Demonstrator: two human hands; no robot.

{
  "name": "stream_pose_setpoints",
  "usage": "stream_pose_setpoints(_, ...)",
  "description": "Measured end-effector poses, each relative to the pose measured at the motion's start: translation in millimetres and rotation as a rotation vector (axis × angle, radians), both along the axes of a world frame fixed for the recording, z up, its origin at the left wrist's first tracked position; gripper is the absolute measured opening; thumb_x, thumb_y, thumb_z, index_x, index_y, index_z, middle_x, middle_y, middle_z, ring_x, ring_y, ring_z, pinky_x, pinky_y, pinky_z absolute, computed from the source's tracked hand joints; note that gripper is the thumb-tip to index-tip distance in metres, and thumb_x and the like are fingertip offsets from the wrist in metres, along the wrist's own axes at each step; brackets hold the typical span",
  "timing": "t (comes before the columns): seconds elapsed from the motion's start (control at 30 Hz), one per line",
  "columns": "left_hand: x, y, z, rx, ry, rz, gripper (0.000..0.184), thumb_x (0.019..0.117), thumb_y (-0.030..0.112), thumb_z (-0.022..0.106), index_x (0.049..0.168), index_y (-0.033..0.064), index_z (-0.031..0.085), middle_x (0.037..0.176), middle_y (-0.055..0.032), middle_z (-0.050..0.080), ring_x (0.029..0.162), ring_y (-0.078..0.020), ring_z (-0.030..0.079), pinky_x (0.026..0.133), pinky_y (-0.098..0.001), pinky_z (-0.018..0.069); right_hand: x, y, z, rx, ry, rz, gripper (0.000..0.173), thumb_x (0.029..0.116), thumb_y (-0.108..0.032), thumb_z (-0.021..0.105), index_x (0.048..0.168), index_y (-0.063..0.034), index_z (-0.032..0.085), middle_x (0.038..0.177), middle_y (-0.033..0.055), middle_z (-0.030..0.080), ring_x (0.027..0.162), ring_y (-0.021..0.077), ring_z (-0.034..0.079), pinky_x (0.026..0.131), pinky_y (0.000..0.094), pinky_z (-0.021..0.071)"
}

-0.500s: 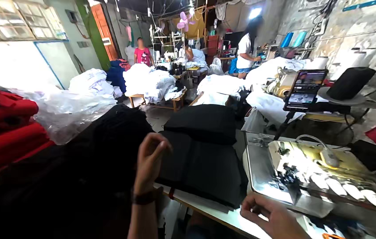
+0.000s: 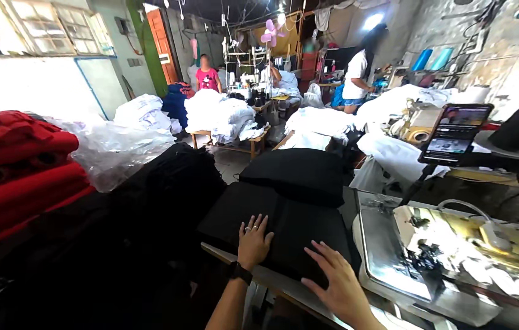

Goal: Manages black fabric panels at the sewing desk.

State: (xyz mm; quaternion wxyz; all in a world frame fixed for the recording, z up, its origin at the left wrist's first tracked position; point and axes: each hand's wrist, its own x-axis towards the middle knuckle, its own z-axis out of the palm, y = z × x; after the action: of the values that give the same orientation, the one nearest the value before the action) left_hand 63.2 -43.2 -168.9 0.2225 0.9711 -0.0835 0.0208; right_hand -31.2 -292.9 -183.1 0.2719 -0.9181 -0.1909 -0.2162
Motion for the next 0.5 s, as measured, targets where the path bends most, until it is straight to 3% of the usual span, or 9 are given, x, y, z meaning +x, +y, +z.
stream_pose_setpoints(0.07, -2.8, 1.3, -1.7, -0.009, 0.0, -0.001, 0.058, 0.1078, 0.051, 0.035, 0.162, 0.0308, 0.033, 0.169, 0.0069, 0.028, 0.158, -0.0181, 0.018, 0.127, -0.0566, 0.0066, 5.8, 3.1, -36.7, -0.124, -0.103, -0.041, 0.081, 0.0781, -0.058, 0.073, 0.148, -0.0193, 0.058, 0.156, 0.0083, 0.051, 0.146, 0.035, 0.044, 0.117, 0.067, 0.0296)
stream_pose_setpoints(0.13, -5.8, 0.5, -4.2, -0.015, 0.001, 0.001, 0.058, 0.1075, 0.052, 0.035, 0.162, 0.0312, 0.034, 0.169, 0.0075, 0.029, 0.158, -0.0174, 0.018, 0.127, -0.0562, 0.0066, -2.3, 3.3, -53.6, -0.124, -0.193, -0.075, 0.074, 0.0782, -0.038, 0.075, 0.146, -0.0156, 0.059, 0.152, 0.0079, 0.055, 0.144, 0.0326, 0.048, 0.118, 0.0648, 0.029)
stream_pose_setpoints(0.2, -2.7, -0.7, -3.0, -0.021, -0.023, 0.009, 0.057, 0.1071, 0.052, 0.035, 0.161, 0.0318, 0.036, 0.168, 0.0083, 0.031, 0.158, -0.017, 0.019, 0.127, -0.0561, 0.0075, -6.4, 2.1, -46.6, -0.081, -0.17, -0.046, 0.067, 0.0824, -0.025, 0.078, 0.145, -0.0092, 0.06, 0.151, 0.0125, 0.056, 0.142, 0.0368, 0.049, 0.118, 0.0673, 0.0273)
stream_pose_setpoints(0.3, -4.3, 0.1, -4.5, -0.034, -0.049, 0.02, 0.056, 0.1066, 0.052, 0.038, 0.159, 0.0314, 0.04, 0.166, 0.0077, 0.034, 0.157, -0.0171, 0.023, 0.126, -0.0567, 0.0104, -7.8, 2.2, -47.9, -0.06, -0.157, -0.032, 0.067, 0.0819, -0.024, 0.077, 0.145, -0.0091, 0.06, 0.151, 0.0127, 0.055, 0.142, 0.0376, 0.048, 0.118, 0.068, 0.0269)
stream_pose_setpoints(0.5, -10.3, -2.3, -1.2, -0.026, -0.012, 0.018, 0.057, 0.1075, 0.052, 0.036, 0.161, 0.0304, 0.036, 0.167, 0.0078, 0.032, 0.157, -0.0168, 0.021, 0.127, -0.0558, 0.0092, -5.3, 0.0, -62.5, -0.077, -0.245, -0.064, 0.066, 0.0821, -0.024, 0.071, 0.145, -0.0103, 0.06, 0.151, 0.0078, 0.056, 0.142, 0.0331, 0.049, 0.117, 0.0648, 0.0291)
